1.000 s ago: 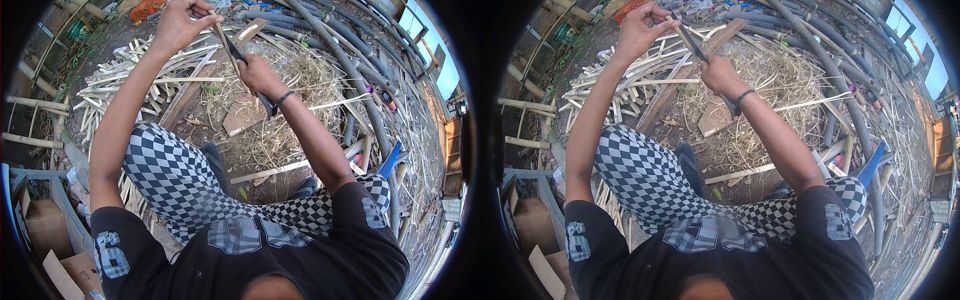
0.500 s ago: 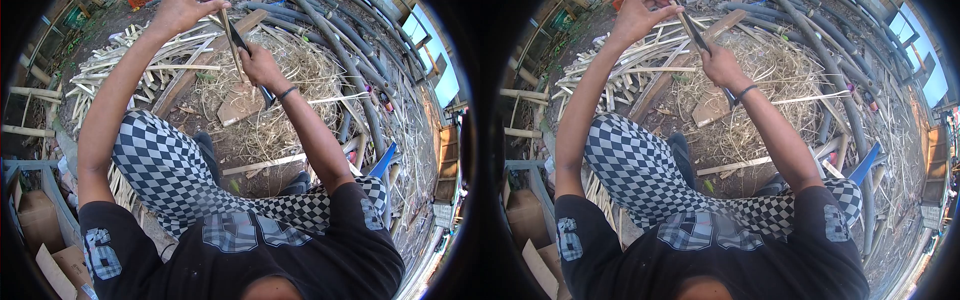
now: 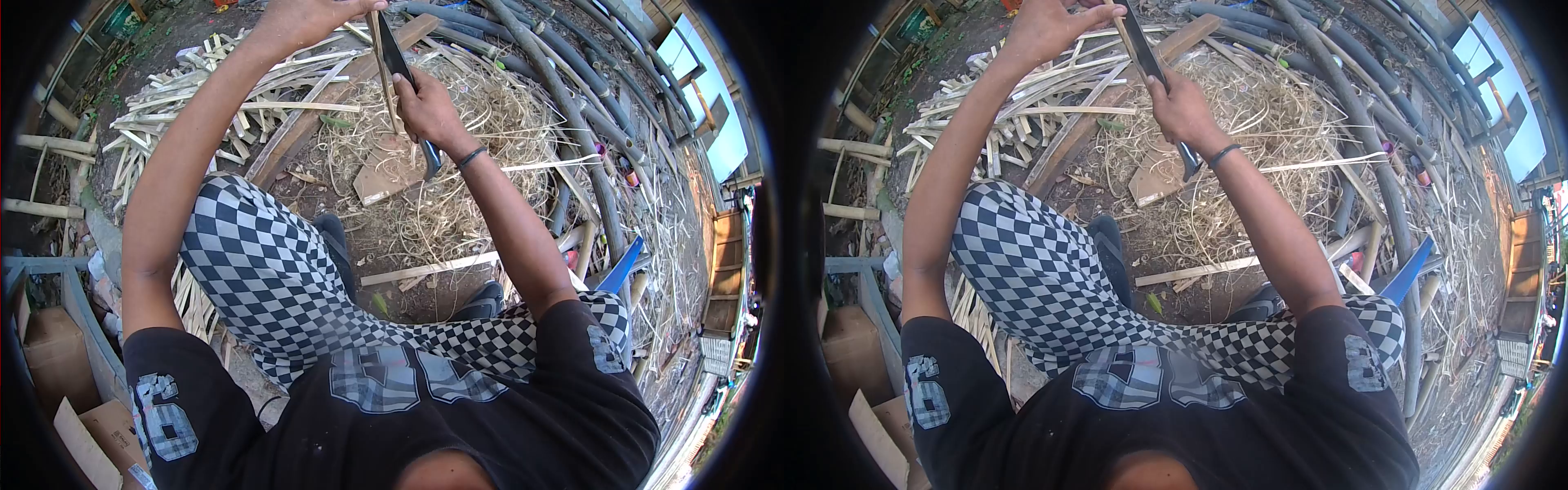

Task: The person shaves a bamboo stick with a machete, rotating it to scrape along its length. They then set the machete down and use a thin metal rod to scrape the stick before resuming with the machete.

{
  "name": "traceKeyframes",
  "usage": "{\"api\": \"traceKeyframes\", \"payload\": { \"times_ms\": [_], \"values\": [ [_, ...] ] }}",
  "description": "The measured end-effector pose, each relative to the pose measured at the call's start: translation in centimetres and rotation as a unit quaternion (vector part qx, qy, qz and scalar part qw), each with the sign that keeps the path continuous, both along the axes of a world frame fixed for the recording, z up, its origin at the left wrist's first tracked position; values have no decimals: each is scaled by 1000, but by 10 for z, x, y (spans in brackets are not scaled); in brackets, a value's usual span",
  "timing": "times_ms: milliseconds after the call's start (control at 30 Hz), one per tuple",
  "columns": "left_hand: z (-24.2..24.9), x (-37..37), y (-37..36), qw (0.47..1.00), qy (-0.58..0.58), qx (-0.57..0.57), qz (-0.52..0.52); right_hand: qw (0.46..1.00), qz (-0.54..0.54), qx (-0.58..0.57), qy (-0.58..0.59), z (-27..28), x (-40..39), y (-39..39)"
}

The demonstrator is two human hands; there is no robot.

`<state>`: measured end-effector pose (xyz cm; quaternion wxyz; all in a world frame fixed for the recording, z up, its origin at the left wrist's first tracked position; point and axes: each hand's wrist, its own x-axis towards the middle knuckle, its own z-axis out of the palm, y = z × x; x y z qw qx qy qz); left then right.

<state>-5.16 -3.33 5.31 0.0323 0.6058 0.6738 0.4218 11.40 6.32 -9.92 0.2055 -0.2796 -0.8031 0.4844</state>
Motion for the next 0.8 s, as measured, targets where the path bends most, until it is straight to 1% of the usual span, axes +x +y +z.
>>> {"api": "traceKeyframes", "payload": {
  "times_ms": [33,67,133,167,200,300,333,367,433,467,500,567,600,633,667,700,733,767,800],
  "values": [
    [0,1,0,1000,0,1,0,998,-4,46,42,2,-3,1],
    [0,2,0,1000,15,9,9,996,-27,71,52,0,-5,-4],
    [-3,-1,0,999,29,15,16,996,-28,61,52,-39,-13,-4],
    [-8,-11,1,996,64,23,53,997,-27,56,54,-50,-15,-3],
    [-7,-19,2,990,101,35,91,999,-12,24,25,-43,-15,-2],
    [-2,-19,-3,988,128,43,72,997,9,62,42,-11,-10,1],
    [-3,-16,-2,992,94,25,80,984,5,157,86,-4,-9,-1],
    [-5,-12,-3,989,120,44,79,986,7,149,76,-16,-10,-5],
    [1,-3,-4,997,28,-11,76,989,-44,138,31,-41,-16,-8],
    [0,-8,-6,996,32,-7,77,999,-24,-9,-19,-51,-14,-9],
    [1,-11,-10,997,36,3,69,1000,-23,-3,-12,-41,-14,-8],
    [1,-20,-5,997,40,16,58,998,5,27,-55,-24,-11,-3],
    [4,-16,-7,997,44,4,71,997,15,-24,-69,3,-2,-9],
    [1,-14,-8,995,43,-12,84,997,13,-27,-72,-6,-7,-4],
    [-7,-21,-3,999,-26,17,43,997,3,74,8,-21,-15,1],
    [-8,-21,-4,999,-41,15,24,981,-4,172,88,-37,-17,0],
    [-8,-19,-6,999,16,12,46,989,-14,145,41,-49,-14,-6],
    [-3,-18,-7,994,79,16,69,988,-11,147,44,-55,-11,-7],
    [-3,-20,-8,993,90,11,80,999,-7,47,-13,-56,-6,-10]
  ]
}}
